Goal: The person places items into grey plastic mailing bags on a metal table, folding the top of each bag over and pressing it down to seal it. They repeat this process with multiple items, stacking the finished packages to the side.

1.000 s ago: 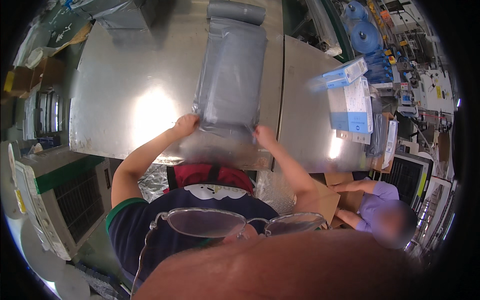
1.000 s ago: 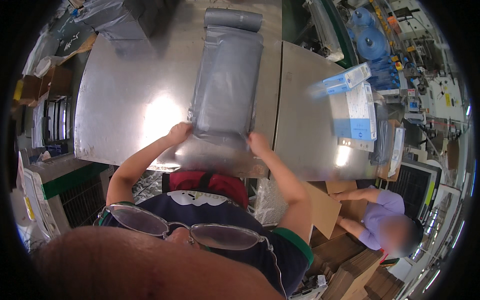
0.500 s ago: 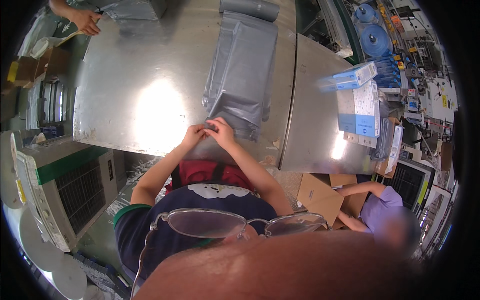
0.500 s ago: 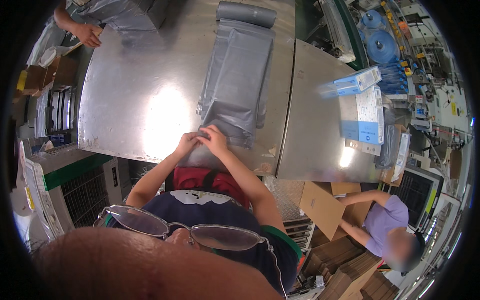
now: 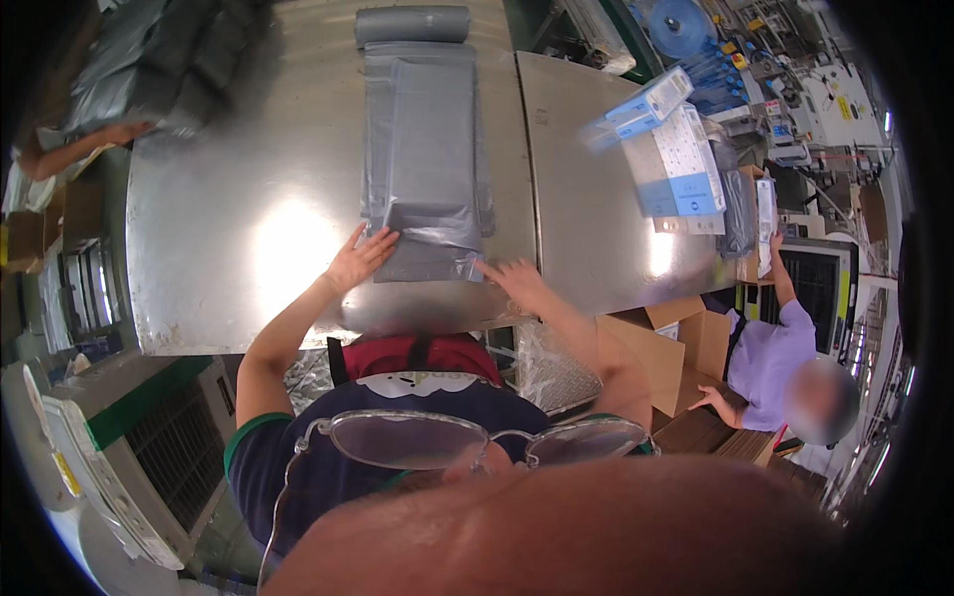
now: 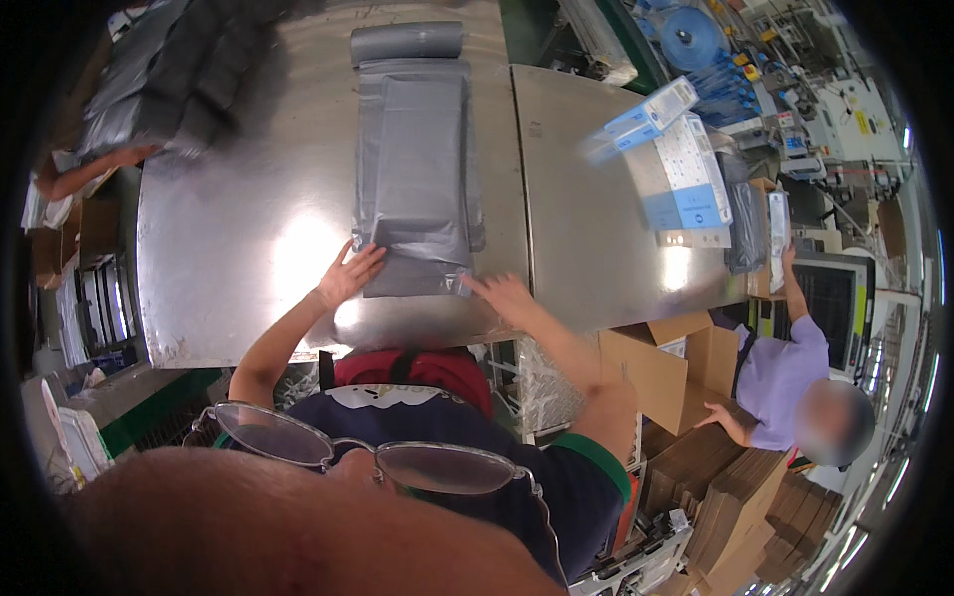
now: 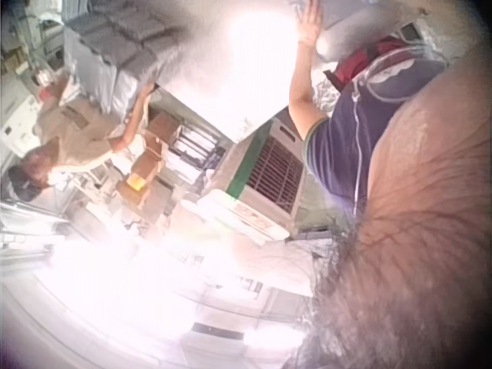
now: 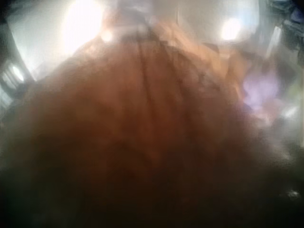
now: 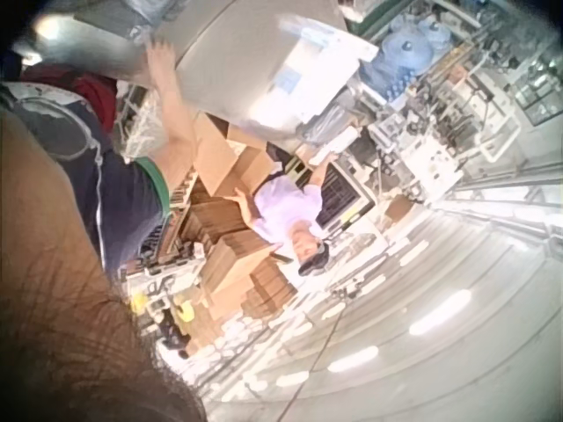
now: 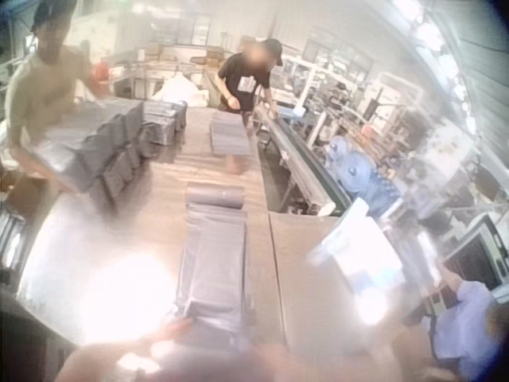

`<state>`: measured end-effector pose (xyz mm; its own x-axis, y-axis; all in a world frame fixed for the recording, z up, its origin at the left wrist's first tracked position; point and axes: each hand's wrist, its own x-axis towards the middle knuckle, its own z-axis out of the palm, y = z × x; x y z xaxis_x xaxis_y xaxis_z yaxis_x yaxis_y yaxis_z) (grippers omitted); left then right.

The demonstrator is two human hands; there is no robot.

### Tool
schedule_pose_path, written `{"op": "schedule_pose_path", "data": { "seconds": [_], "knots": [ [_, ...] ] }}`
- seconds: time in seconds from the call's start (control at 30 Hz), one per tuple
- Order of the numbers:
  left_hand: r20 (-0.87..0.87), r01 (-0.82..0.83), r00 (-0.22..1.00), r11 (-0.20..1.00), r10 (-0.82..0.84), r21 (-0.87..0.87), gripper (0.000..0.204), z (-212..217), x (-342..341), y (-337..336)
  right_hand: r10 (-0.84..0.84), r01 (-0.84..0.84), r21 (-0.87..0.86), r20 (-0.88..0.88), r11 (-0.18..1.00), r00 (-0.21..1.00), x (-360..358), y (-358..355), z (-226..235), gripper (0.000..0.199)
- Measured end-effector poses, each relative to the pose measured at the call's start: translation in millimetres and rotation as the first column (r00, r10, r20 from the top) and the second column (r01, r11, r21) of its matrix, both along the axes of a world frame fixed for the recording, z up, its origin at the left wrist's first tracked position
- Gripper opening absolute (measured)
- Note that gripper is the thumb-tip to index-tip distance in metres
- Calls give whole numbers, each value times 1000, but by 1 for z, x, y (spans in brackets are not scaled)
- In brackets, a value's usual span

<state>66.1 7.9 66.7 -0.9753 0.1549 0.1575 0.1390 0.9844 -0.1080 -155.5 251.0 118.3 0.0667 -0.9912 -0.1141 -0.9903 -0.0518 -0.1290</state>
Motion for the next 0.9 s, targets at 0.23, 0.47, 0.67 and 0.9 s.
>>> {"op": "schedule_pose_path", "data": {
  "seconds": [0.23, 0.47, 0.67, 0.9],
  "knots": [
    [56, -314, 873, 469, 485, 825, 7, -22, -21, -20, -144, 289, -344, 391, 893, 909, -44, -48, -54, 11],
    [476, -586, 434, -162, 765, 794, 35, -96, -70, -29, -698, 817, 131, 605, 561, 382, -27, -108, -120, 21],
    [411, 123, 789, -774, 456, 622, 42, -59, -79, -41, -711, 636, 327, 409, 699, 572, -33, -119, -51, 48],
    [681, -514, 648, -465, 340, 721, 93, 58, -57, -63, -486, 455, -173, -266, 874, 833, -277, -117, 30, 48]
  ]
}}
